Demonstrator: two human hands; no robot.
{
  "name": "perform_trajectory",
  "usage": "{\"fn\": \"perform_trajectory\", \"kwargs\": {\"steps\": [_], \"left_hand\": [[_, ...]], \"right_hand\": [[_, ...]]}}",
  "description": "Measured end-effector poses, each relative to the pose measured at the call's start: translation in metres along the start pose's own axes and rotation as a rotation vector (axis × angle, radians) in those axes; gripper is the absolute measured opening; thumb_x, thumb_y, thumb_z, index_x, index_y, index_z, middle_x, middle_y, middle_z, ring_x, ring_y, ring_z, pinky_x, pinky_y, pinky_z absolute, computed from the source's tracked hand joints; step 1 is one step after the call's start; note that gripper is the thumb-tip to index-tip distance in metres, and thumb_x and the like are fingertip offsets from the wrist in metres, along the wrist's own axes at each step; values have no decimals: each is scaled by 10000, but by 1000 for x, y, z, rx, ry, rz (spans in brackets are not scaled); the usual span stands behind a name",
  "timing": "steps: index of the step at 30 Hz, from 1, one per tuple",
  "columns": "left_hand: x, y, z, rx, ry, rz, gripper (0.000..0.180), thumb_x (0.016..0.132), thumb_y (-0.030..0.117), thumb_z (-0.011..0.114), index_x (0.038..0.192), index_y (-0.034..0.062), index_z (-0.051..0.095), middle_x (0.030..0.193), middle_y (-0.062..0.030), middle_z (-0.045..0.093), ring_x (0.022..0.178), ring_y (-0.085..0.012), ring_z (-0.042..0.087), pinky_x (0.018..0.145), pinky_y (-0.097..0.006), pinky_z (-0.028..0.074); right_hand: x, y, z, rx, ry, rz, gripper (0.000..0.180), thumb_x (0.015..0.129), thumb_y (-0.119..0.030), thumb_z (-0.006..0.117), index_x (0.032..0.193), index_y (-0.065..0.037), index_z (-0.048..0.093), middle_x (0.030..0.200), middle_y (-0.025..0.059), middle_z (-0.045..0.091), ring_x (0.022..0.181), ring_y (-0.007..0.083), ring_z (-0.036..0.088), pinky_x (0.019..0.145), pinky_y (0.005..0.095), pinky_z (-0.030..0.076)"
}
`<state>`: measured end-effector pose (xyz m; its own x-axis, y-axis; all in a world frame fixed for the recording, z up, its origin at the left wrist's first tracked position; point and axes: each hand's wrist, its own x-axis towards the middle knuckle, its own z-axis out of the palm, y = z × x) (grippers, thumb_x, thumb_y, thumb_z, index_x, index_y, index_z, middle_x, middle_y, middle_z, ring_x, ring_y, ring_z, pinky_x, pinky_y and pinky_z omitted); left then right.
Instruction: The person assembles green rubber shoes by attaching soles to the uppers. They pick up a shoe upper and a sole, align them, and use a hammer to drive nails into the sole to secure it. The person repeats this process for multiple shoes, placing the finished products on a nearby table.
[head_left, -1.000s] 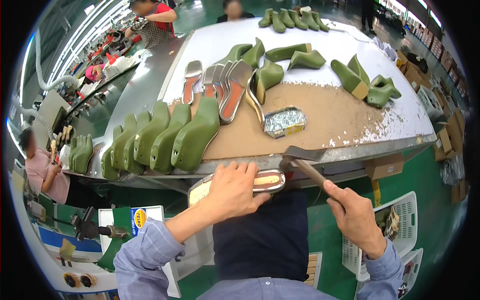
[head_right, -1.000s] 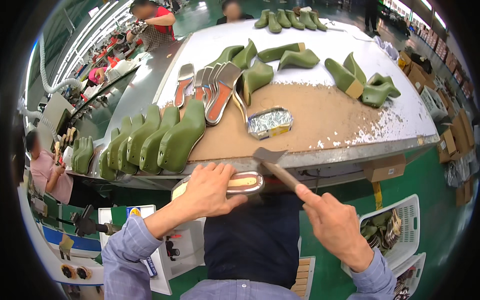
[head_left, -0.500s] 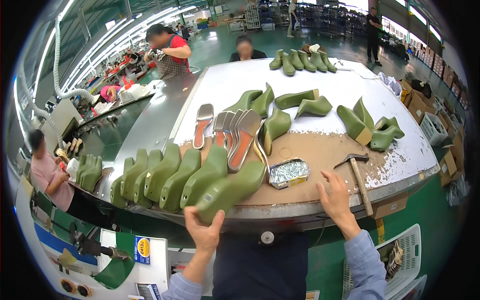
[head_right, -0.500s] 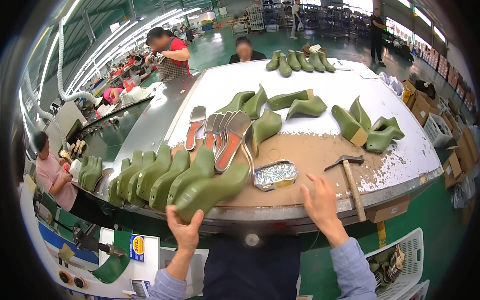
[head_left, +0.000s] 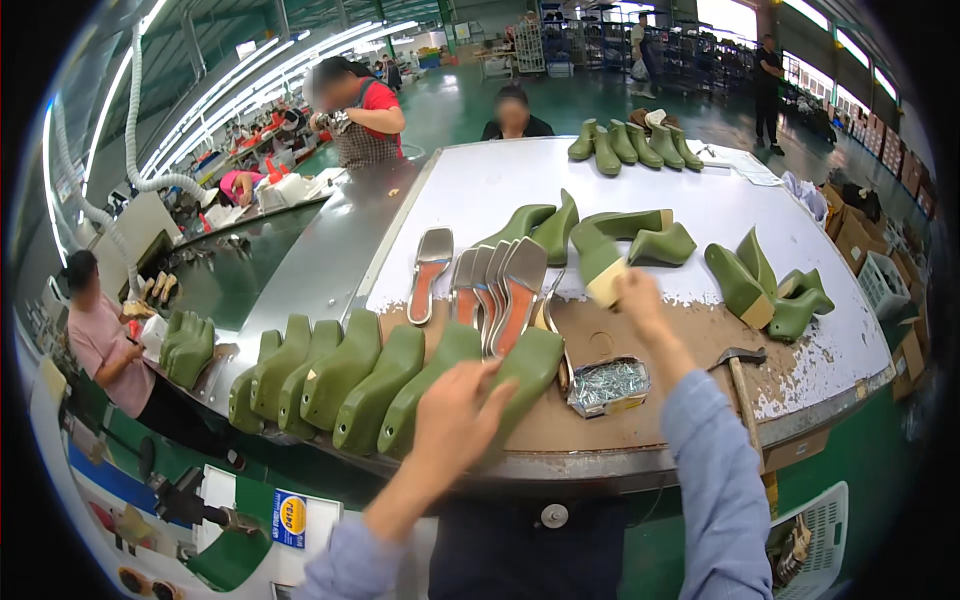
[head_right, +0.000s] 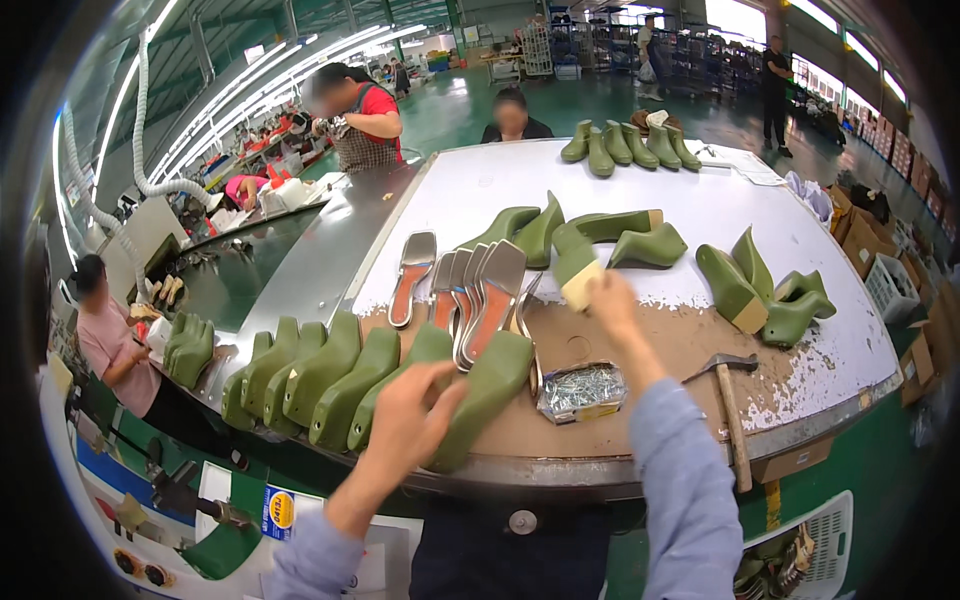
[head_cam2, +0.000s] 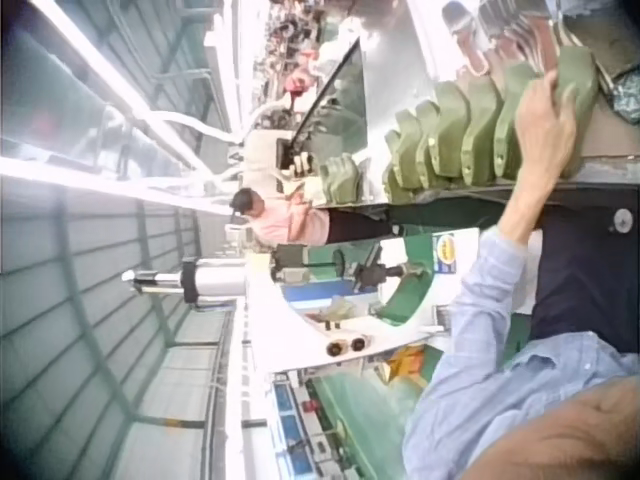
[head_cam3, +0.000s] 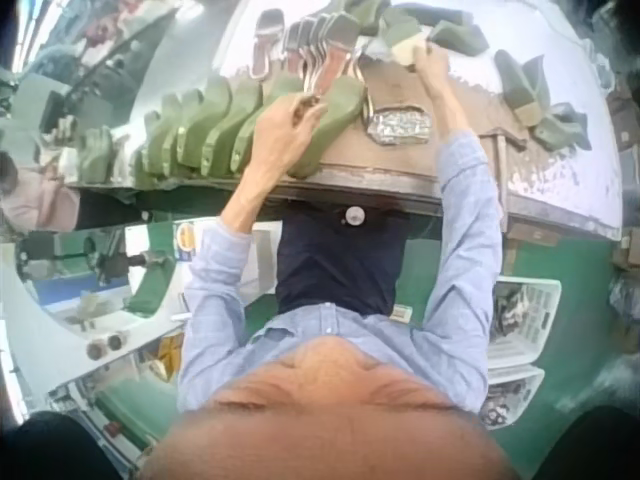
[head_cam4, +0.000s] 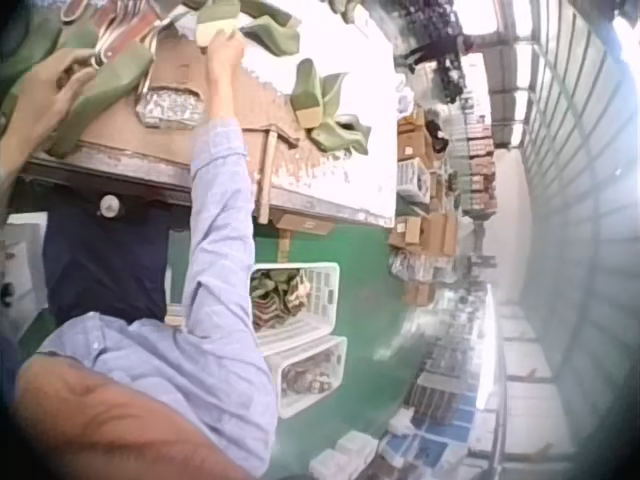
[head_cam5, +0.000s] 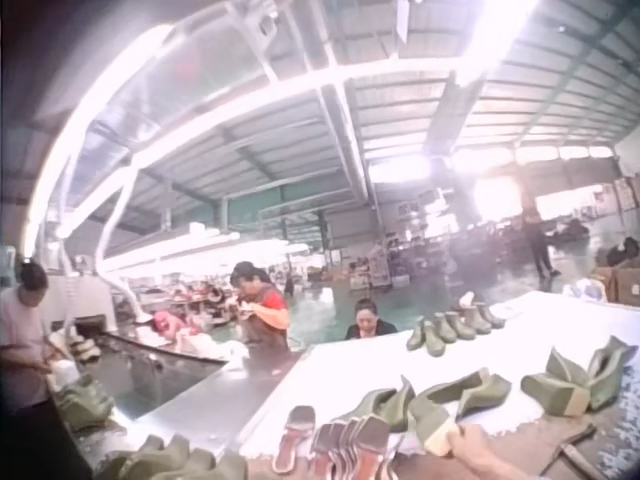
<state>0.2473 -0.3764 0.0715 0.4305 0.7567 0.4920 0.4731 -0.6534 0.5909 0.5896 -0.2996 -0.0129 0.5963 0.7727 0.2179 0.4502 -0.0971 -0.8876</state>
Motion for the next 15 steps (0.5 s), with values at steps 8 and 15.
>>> {"fn": "perform_trajectory", "kwargs": {"steps": [8, 15], "left_hand": [[152, -56, 141, 524, -388, -158, 443, 882, 399, 628, 972, -10, 771, 1010, -259, 741, 976, -411, 730, 849, -486, 582], [190, -26, 164, -90, 167, -140, 364, 1062, 307, 446, 1148, -40, 515, 999, -349, 681, 983, -530, 660, 869, -599, 482]], "right_hand": [[-31, -22, -199, 776, 131, 224, 332, 958, -77, 587, 1248, 81, 621, 995, 109, 703, 791, 185, 686, 691, 308, 582], [-21, -27, -154, 50, 163, 119, 741, 987, -526, 597, 1474, 18, 468, 1368, 214, 608, 1257, 320, 602, 1047, 445, 484]]}}
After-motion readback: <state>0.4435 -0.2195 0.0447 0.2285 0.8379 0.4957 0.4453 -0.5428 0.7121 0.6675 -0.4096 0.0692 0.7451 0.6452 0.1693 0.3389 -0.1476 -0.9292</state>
